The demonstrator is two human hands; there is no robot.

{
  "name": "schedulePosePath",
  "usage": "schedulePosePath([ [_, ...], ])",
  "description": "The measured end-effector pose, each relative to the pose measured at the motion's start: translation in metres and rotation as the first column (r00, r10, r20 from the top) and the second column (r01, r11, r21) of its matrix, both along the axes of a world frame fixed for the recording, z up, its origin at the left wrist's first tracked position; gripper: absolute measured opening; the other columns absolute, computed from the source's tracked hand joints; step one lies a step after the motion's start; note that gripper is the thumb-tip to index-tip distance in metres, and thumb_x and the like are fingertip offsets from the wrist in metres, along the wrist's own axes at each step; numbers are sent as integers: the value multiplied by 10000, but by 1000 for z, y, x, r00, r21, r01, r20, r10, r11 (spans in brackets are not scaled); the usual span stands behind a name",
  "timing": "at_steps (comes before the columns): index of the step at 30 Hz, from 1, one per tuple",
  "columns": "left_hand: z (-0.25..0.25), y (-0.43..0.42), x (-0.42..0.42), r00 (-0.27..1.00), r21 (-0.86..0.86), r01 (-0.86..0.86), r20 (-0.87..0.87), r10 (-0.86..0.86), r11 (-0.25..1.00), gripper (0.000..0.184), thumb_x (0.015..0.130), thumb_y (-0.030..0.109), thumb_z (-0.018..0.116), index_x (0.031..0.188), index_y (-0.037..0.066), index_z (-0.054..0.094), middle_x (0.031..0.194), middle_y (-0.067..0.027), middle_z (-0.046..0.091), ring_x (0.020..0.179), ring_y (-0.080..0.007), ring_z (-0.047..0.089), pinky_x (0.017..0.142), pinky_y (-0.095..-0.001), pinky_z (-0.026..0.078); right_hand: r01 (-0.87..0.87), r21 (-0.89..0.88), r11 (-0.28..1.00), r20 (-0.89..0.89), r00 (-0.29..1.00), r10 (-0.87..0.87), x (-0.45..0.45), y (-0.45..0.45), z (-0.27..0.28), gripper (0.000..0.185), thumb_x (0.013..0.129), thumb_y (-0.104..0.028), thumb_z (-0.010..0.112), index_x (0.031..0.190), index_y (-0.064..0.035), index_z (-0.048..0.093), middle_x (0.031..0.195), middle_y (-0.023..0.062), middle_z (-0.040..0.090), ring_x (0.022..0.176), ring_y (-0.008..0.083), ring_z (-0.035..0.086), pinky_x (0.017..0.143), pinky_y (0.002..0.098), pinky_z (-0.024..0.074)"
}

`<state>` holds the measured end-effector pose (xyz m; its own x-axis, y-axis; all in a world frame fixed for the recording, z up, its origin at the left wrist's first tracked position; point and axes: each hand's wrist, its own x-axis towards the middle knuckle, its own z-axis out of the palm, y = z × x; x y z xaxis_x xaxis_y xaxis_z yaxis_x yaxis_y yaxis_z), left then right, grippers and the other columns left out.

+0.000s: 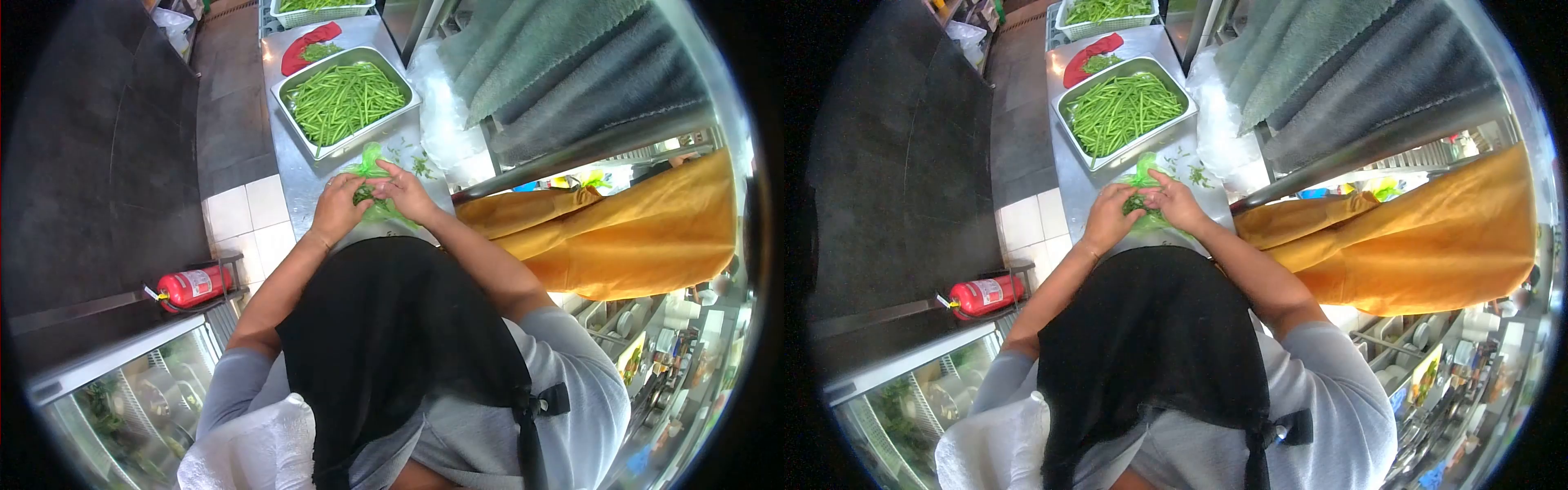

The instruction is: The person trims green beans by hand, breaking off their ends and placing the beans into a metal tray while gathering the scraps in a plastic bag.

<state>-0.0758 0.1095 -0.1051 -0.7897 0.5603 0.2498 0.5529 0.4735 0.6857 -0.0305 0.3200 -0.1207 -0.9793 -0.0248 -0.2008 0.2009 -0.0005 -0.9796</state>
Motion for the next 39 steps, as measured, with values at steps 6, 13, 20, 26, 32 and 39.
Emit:
schedulePosePath([
  [6, 18, 12, 2, 984, 119, 43, -177, -21, 992, 294, 825, 157, 838, 1101, 85, 769, 1130, -128, 679, 1095, -343, 655, 943, -434, 556, -21, -142, 990, 81, 996, 32, 2, -2, 0, 608, 1079, -98, 615, 1608, 60, 360, 1264, 100, 730, 1042, 107, 671, 946, 293, 565],
  [13, 5, 5, -2, 991, 6, 51, -126, -50, 999, 78, 851, 117, 794, 920, 83, 781, 876, -104, 699, 900, -335, 693, 844, -454, 565, 18, 204, 979, -43, 999, -10, 8, 13, -5, 211, 1032, -90, 676, 1210, 18, 711, 1009, 80, 773, 863, 118, 712, 820, 289, 585],
  [20, 10, 12, -1, 992, 45, 92, -85, -88, 995, 70, 882, 95, 763, 940, 57, 769, 916, -156, 739, 867, -372, 717, 793, -473, 575, 53, 228, 972, -142, 990, -21, 7, -4, 29, 109, 989, -98, 710, 1002, 9, 721, 861, 60, 771, 782, 143, 722, 753, 322, 580],
  [26, 24, 13, -11, 993, 106, 65, -108, -53, 992, 85, 892, 84, 762, 968, 49, 775, 905, -168, 737, 822, -367, 716, 742, -445, 584, 48, 642, 765, -189, 977, 98, -9, -7, 57, 108, 1008, -76, 658, 948, 11, 680, 896, 111, 769, 795, 221, 739, 736, 368, 587],
  [32, 4, 16, -13, 669, 461, -402, 738, -91, 791, 117, 1000, 119, 731, 988, 10, 771, 900, -69, 764, 738, -145, 693, 681, -277, 563, 192, -192, 962, 288, 948, -131, -21, -5, 9, 132, 1001, -135, 706, 953, -12, 719, 939, 101, 764, 781, 219, 720, 724, 361, 578],
  [39, -4, 3, -20, 553, 507, -615, 824, -128, 604, 165, 1031, 160, 720, 1097, 10, 743, 921, -52, 751, 731, -101, 663, 680, -251, 563, 48, 93, 995, 81, 995, -55, -4, -10, 28, 186, 1030, -187, 716, 1022, -7, 757, 932, 68, 740, 797, 123, 670, 757, 284, 559],
])
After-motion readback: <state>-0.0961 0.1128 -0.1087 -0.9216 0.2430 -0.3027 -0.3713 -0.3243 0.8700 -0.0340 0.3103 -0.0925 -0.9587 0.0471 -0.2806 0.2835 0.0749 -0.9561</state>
